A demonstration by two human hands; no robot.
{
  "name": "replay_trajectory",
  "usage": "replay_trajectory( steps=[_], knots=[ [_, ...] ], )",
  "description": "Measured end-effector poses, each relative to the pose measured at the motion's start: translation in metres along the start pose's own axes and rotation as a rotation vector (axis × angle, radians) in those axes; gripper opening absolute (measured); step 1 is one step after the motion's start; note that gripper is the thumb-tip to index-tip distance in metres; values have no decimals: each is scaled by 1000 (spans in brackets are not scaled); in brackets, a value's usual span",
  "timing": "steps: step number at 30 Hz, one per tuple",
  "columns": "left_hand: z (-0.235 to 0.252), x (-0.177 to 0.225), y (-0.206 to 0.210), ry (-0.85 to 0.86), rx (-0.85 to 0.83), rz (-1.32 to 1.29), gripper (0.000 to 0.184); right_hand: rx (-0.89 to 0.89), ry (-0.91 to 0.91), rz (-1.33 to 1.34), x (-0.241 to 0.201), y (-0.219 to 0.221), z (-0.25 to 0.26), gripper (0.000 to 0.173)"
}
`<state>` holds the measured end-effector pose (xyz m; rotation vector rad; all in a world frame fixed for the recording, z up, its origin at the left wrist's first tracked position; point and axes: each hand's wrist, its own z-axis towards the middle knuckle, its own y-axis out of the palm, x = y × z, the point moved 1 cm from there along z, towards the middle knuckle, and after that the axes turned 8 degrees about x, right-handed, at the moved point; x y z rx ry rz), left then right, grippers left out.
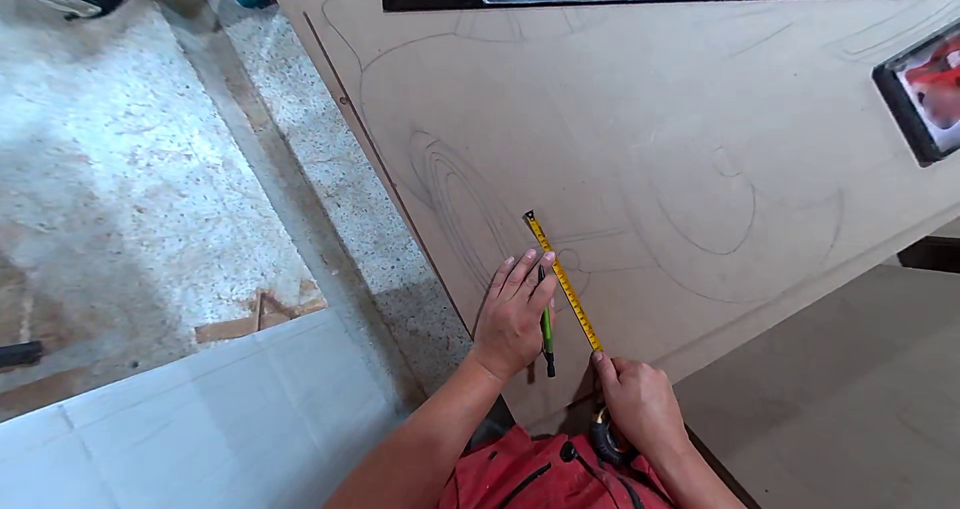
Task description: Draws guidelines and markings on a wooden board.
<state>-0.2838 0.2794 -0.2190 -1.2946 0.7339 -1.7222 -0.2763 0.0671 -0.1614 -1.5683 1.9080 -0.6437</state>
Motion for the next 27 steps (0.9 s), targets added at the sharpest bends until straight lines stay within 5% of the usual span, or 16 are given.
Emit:
replay_trajectory(
  steps=[27],
  knots=[
    [0,-3,-1,-14,-27,-26,38,21,6,117,5,3,3,56]
  ],
)
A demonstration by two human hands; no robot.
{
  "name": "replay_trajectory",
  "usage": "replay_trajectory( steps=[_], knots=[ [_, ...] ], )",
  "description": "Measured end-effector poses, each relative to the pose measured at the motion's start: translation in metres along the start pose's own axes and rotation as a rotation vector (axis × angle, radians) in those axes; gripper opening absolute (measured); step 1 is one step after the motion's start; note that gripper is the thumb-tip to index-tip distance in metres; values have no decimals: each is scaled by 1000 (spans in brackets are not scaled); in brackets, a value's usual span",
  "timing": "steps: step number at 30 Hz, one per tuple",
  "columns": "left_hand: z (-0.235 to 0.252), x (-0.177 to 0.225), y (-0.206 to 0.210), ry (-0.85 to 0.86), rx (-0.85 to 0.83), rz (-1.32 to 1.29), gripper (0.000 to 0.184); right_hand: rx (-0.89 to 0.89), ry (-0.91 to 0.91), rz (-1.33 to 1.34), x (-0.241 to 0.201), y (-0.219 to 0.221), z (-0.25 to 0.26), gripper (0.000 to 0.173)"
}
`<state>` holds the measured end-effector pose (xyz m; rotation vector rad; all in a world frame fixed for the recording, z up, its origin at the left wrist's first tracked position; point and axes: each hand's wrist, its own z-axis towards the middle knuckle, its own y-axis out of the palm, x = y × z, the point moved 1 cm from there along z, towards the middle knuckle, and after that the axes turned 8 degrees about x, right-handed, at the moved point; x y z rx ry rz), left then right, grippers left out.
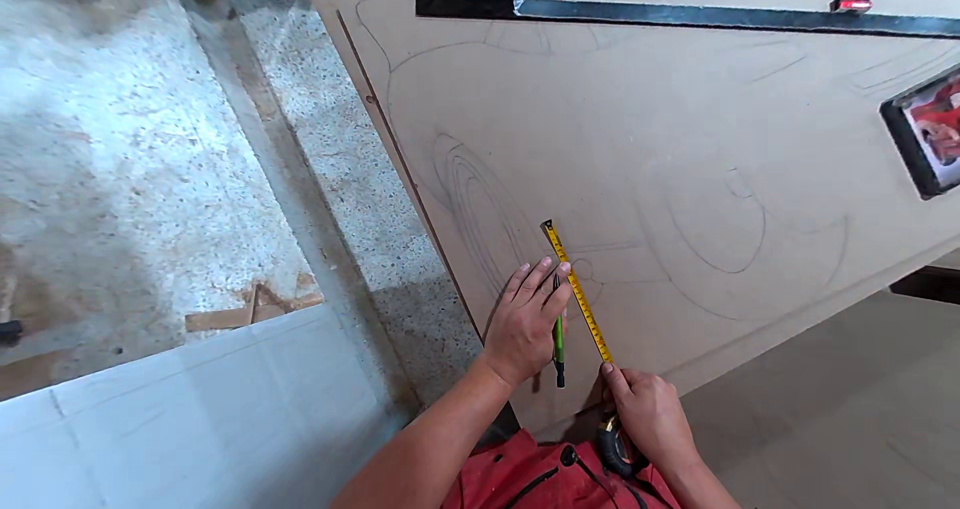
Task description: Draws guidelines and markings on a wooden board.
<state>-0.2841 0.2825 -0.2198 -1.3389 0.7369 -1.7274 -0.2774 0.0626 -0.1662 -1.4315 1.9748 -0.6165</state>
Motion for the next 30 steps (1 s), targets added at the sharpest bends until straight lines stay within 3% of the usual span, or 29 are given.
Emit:
replay_trajectory(
  steps=[9,21,27,30],
  knots=[
    [0,0,-1,-4,9,-1,38,-6,13,8,0,-1,0,56],
    [7,-4,-15,-130,95,-233,34,-23,30,30,4,1,3,56],
    [42,-32,-37,-516,212,-471,37,-57,28,-8,1,-5,4,58],
    [73,-49,-41,-710,164,-499,29,-59,29,-10,1,-4,4,57]
  ],
)
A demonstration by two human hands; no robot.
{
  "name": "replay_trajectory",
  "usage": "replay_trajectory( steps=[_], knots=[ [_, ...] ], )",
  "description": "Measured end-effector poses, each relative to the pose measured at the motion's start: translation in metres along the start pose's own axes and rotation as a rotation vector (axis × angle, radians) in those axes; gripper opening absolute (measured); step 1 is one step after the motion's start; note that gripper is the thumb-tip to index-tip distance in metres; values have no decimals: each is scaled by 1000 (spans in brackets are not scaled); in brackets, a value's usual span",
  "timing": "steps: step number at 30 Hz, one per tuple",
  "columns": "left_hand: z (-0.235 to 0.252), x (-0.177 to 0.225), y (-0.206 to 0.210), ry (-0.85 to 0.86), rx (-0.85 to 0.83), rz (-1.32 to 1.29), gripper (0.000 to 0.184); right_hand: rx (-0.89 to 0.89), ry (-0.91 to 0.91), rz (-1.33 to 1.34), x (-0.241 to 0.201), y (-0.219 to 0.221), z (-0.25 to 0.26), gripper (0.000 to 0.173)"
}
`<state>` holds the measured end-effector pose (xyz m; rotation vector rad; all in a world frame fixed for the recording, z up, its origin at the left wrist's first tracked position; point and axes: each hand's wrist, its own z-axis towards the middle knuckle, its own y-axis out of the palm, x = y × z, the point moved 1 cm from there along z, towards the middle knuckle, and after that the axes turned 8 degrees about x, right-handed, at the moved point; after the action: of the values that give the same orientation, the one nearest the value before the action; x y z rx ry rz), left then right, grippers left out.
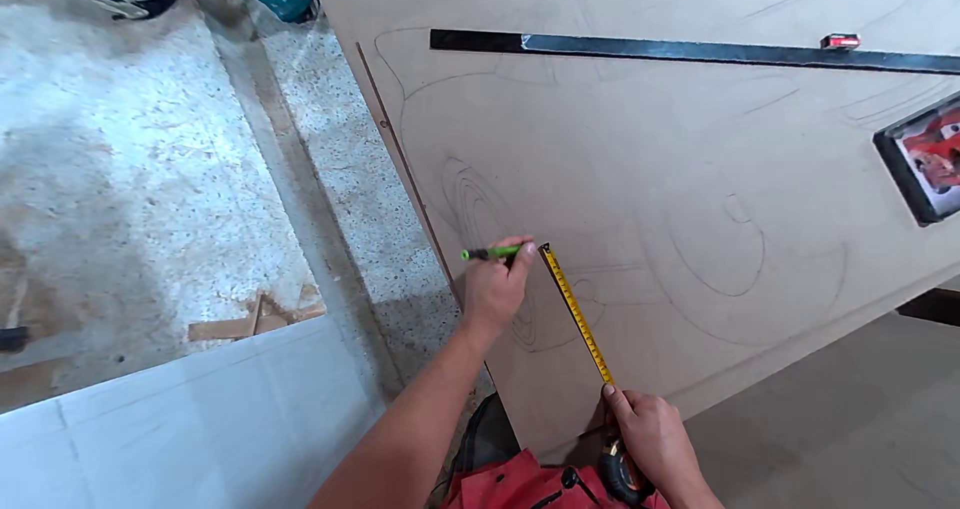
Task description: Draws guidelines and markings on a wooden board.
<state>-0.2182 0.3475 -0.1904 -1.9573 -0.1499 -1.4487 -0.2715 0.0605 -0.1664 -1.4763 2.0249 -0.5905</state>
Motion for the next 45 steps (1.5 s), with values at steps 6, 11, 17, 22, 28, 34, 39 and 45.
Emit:
replay_trajectory(
  steps=[6,11,17,22,28,34,39,45],
  knots=[
    [32,23,9,-141,-113,114,12,0,11,11,1,0,0,57],
    [31,29,14,-110,-113,242,10,-17,16,6,0,0,0,58],
    [26,29,22,10,-150,396,11,-51,21,-4,-1,-3,0,60],
    [30,34,21,-10,-147,414,8,-69,30,-4,-1,-5,0,61],
    [32,39,20,-69,-164,442,10,-74,18,26,1,-5,1,60],
    [-2,8,-23,-211,34,178,11,-82,-165,480,45,-15,8,52],
    [-71,-20,-63,-204,146,24,12,99,-203,501,73,-75,35,53],
    [-127,-12,-61,-248,244,0,18,366,-309,72,73,-187,129,59]
  ],
)
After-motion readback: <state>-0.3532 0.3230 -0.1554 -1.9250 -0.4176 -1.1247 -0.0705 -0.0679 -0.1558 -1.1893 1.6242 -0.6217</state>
